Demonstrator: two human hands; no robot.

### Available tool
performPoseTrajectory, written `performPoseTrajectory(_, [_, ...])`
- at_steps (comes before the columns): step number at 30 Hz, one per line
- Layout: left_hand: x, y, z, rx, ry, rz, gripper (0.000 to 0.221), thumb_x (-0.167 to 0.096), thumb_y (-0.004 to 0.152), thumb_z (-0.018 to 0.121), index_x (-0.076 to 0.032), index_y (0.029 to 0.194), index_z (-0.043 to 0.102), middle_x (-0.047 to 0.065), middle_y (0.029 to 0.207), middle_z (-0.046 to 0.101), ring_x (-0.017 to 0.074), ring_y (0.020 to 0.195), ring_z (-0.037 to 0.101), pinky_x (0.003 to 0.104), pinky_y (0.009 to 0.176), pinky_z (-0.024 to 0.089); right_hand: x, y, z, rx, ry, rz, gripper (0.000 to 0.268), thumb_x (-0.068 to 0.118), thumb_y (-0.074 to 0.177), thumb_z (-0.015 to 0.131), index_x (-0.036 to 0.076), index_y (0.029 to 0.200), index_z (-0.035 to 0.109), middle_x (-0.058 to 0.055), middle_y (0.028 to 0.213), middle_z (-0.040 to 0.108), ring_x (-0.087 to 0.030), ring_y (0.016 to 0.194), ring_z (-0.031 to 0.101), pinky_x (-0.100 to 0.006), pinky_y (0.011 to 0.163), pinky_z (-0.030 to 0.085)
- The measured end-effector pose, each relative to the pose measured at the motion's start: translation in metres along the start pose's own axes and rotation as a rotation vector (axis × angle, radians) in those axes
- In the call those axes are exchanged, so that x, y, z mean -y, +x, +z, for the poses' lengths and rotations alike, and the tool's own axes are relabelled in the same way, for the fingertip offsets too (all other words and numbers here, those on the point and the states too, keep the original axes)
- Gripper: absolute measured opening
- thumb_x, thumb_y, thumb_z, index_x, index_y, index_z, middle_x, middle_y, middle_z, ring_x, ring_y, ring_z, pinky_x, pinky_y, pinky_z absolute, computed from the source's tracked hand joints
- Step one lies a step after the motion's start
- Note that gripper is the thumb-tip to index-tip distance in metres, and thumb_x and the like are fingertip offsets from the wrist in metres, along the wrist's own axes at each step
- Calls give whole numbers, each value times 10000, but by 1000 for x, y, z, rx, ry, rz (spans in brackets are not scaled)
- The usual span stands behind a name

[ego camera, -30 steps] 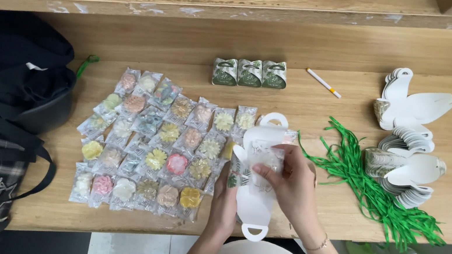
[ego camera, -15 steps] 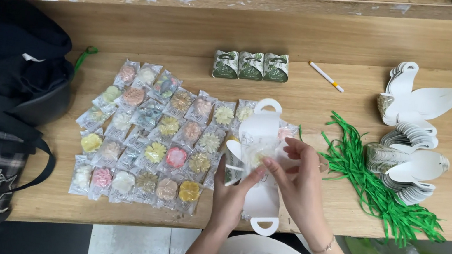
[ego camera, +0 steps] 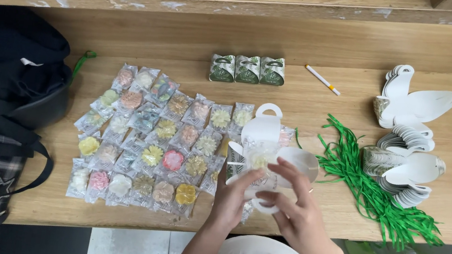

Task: The person places individually wrapped flower-shaped items into decorative paper boxes and folds the boxes closed on a wooden surface.

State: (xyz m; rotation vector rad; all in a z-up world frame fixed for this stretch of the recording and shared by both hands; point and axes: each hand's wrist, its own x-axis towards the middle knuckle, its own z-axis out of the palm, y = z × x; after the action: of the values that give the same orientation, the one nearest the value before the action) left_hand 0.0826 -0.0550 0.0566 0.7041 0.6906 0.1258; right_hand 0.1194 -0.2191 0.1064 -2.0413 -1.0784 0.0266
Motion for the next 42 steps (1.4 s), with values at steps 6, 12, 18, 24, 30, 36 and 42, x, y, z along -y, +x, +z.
performPoseTrajectory(6, [56, 38, -40, 198, -61, -162, 529, -164, 977, 657, 122, 1408, 545, 173, 1217, 715, 236, 1093, 715, 381, 828, 648, -13, 45, -15, -146, -7, -6, 289, 170, 653, 884, 220, 933, 836, -185, 1610, 348, -441, 1529, 177, -570, 1198, 217])
performPoseTrajectory(12, [40, 26, -30, 165, 72, -139, 398, -107, 967, 589, 9, 1348, 584, 165, 1185, 711, 215, 1009, 740, 392, 833, 656, -40, 44, -10, -21, 438, 190, 209, 130, 753, 857, 152, 960, 835, -149, 1590, 442, -319, 1543, 312, -451, 1171, 337])
performPoseTrajectory(18, [34, 15, -22, 204, 13, -111, 522, -142, 1000, 586, 33, 1482, 484, 124, 1247, 680, 211, 1070, 712, 418, 840, 656, -20, 45, -8, -157, 298, 163, 220, 81, 778, 830, 114, 995, 820, -70, 1138, 713, -204, 1076, 691, -316, 905, 554])
performPoseTrajectory(24, [3, -11, -4, 401, 33, 33, 786, -377, 969, 540, -314, 1620, 103, 79, 1509, 445, 252, 1231, 616, 468, 878, 615, -25, 45, -14, -287, 205, 248, 191, 41, 760, 863, 57, 937, 793, -59, 981, 747, -185, 932, 706, -297, 836, 541])
performPoseTrajectory(30, [3, -7, -1, 490, 239, 132, 786, -622, 1003, 418, -270, 1644, 129, 54, 1607, 333, 230, 1372, 533, 489, 984, 597, -28, 44, -8, -360, 491, 346, 278, -19, 745, 813, 33, 973, 663, -26, 996, 709, -116, 966, 671, -249, 892, 537])
performPoseTrajectory(36, [-1, -8, 18, 302, 361, 86, 743, -590, 990, 354, -253, 1625, 169, 111, 1500, 450, 270, 1216, 610, 469, 829, 629, -32, 34, -6, -278, 154, 243, 268, -22, 710, 914, 14, 859, 695, -8, 847, 681, -93, 761, 507, -258, 679, 455])
performPoseTrajectory(42, [14, 8, 8, 354, 713, 443, 637, -483, 1140, 453, -146, 1635, 235, 177, 1571, 441, 264, 1410, 501, 404, 1141, 414, -37, 29, -6, -336, 542, 379, 382, -67, 776, 815, 35, 1068, 592, 7, 877, 678, -35, 724, 510, -199, 654, 443])
